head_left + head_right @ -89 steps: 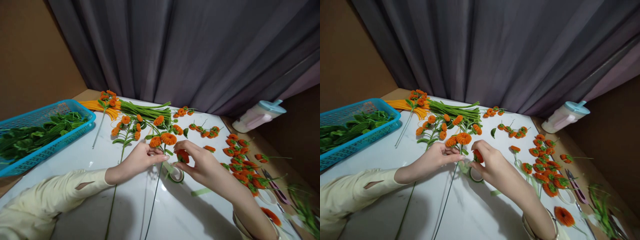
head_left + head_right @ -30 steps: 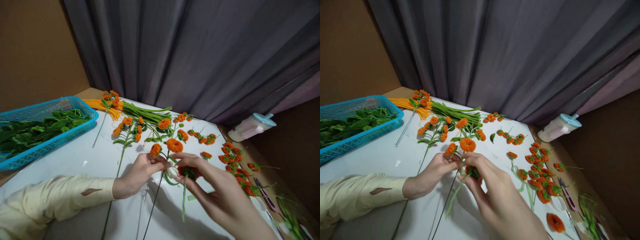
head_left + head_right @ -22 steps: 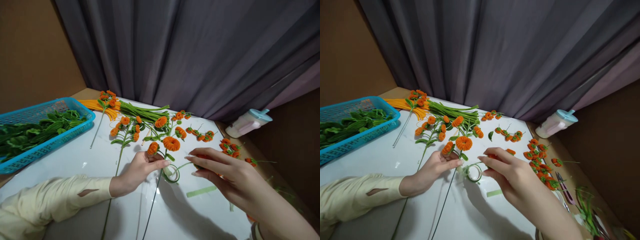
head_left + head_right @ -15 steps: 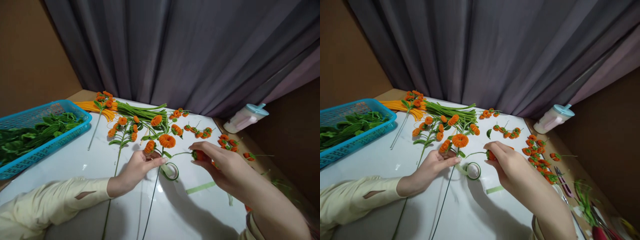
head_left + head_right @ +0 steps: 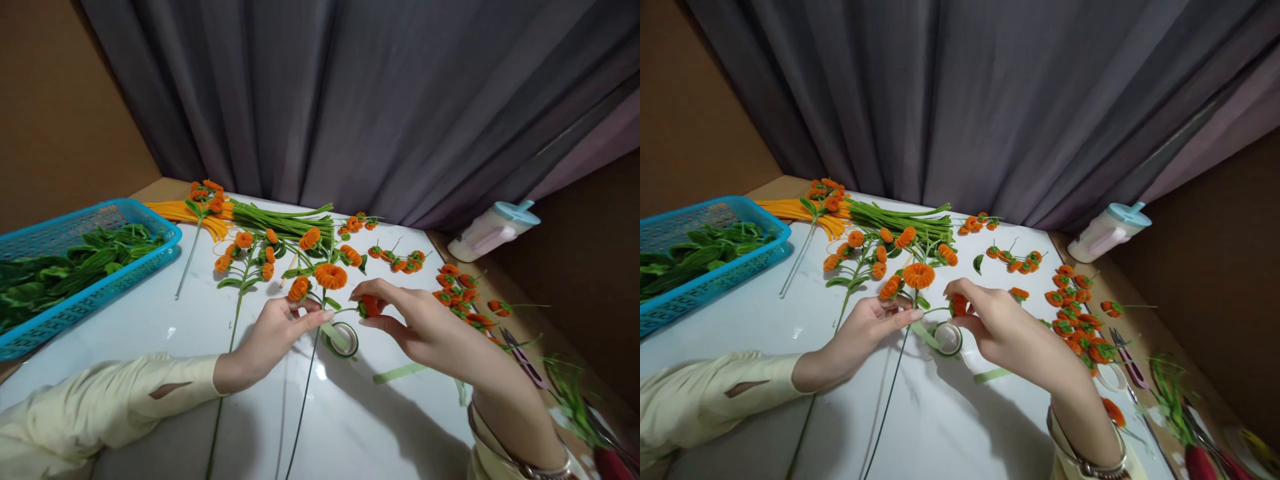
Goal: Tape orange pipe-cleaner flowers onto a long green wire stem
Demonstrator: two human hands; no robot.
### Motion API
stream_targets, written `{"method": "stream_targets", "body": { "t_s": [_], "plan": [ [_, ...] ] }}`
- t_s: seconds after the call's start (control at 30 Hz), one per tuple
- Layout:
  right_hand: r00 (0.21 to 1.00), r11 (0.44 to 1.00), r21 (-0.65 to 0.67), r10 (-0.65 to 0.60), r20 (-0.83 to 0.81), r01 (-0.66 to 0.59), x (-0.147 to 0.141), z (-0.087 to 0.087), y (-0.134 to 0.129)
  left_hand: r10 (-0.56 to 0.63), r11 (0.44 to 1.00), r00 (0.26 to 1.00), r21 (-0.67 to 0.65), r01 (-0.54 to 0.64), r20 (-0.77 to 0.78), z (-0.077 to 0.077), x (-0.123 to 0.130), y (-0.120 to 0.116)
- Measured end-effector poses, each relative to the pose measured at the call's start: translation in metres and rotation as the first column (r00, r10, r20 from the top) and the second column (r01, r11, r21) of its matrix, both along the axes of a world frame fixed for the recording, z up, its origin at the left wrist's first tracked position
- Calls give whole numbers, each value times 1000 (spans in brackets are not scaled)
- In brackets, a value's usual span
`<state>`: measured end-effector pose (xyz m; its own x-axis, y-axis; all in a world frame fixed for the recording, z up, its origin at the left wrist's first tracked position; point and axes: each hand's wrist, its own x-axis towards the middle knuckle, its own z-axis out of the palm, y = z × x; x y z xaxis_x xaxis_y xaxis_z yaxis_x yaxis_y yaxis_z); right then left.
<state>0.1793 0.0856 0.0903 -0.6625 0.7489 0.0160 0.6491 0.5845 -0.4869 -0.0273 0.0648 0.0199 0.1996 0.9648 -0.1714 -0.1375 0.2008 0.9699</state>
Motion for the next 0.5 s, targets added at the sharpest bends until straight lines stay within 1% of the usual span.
{"method": "stream_targets", "body": {
  "t_s": [0.13,0.3,0.5],
  "plan": [
    [1000,1000,-18,23,-16,-23,3,1,2,5,1000,999,-16,-6,-44,0,0,-1],
    [999,998,-52,45,-22,-47,2,1,6,10,999,998,-38,-12,-62,-1,0,0],
    [999,999,-43,24,-31,-25,-2,1,0,19,1000,994,-12,-21,-107,0,-1,0]
  ]
}}
